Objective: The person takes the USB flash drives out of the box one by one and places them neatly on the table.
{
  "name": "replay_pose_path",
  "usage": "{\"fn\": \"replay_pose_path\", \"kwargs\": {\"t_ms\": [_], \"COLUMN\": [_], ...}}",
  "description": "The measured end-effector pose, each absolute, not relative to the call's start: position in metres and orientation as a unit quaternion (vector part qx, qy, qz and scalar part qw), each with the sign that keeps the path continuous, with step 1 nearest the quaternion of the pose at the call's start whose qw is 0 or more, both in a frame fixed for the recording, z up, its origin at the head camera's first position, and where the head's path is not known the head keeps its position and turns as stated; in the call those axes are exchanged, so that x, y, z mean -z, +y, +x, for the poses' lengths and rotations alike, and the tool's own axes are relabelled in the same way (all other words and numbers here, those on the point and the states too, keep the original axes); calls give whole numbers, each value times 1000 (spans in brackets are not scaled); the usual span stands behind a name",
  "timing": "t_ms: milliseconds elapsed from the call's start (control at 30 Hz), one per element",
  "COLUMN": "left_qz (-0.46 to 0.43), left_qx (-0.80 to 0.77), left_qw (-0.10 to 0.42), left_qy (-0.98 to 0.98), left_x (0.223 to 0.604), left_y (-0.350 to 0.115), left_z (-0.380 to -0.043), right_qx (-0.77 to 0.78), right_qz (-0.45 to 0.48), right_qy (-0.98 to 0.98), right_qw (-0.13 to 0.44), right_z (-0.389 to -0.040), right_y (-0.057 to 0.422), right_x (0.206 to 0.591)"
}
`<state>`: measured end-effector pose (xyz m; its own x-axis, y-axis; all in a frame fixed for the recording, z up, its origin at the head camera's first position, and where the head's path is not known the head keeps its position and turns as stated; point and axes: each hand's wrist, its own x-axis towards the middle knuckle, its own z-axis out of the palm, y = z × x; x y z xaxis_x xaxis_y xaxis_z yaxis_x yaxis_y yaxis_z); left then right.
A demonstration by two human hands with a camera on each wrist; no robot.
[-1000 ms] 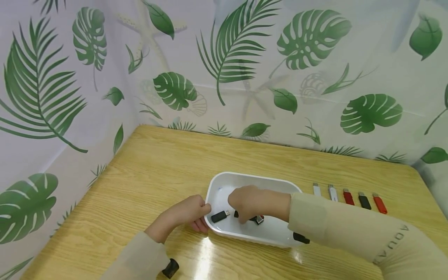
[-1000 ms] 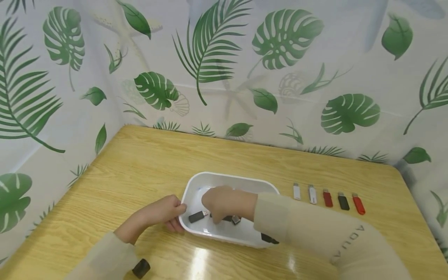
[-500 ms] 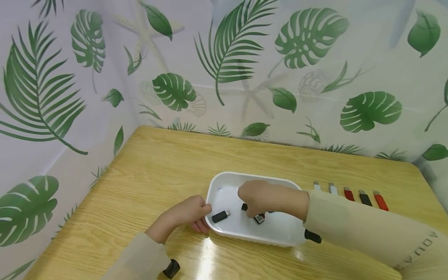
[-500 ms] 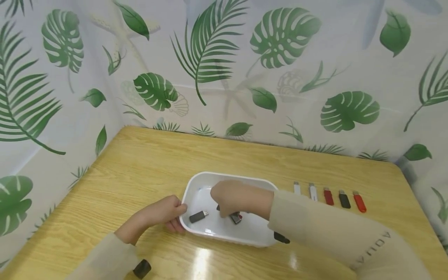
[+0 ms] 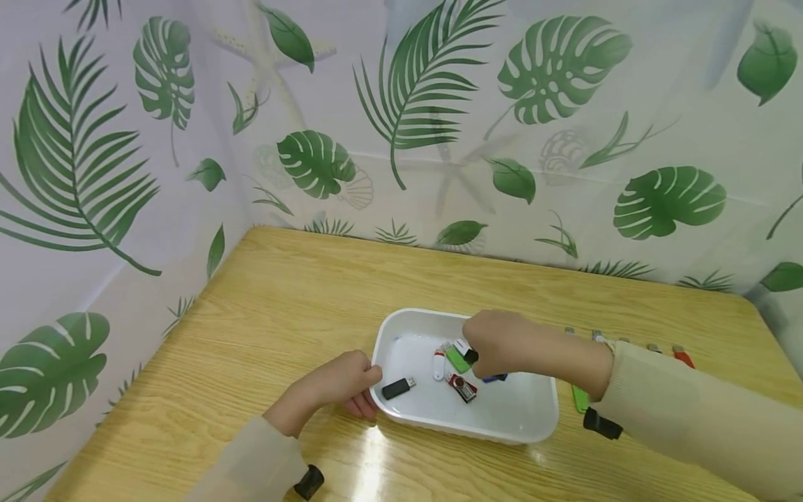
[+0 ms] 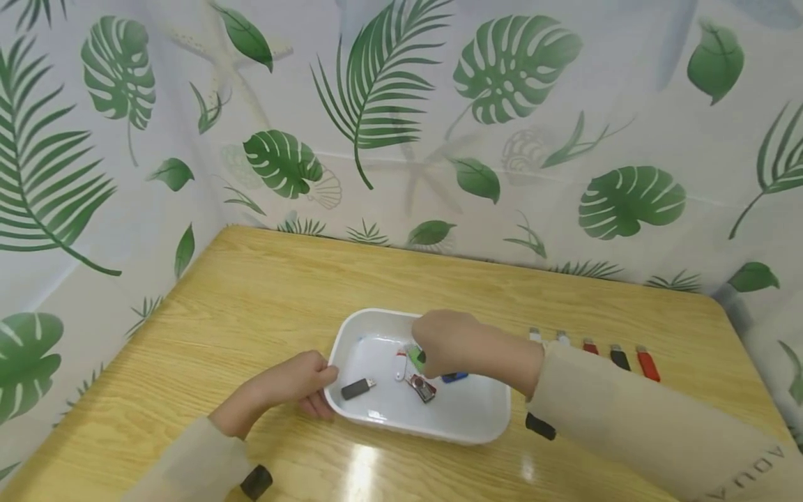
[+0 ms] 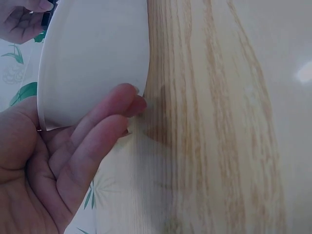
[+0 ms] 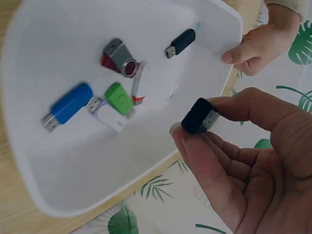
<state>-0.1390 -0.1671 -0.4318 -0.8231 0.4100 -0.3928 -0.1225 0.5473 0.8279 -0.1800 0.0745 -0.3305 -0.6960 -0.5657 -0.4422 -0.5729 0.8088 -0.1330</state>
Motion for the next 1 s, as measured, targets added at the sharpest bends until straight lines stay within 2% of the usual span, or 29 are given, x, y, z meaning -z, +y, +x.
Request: {"fn": "replay_pose_path", "kwargs": {"t_ms": [600, 1000], "left_qz": [81, 78], "left_qx": [-460, -459], "left_qw": [291, 291], "left_qy": [835, 835], "left_x": [434, 434], "left_y": [-168, -166], "left_z": [-141, -141], "right_qx": [25, 75], "right_qz": [-249, -211], "right_qy": [937, 939], "right_qw": [244, 259], "right_z": [-190, -188], "right_y": [140, 193], "right_x": [311, 329]}}
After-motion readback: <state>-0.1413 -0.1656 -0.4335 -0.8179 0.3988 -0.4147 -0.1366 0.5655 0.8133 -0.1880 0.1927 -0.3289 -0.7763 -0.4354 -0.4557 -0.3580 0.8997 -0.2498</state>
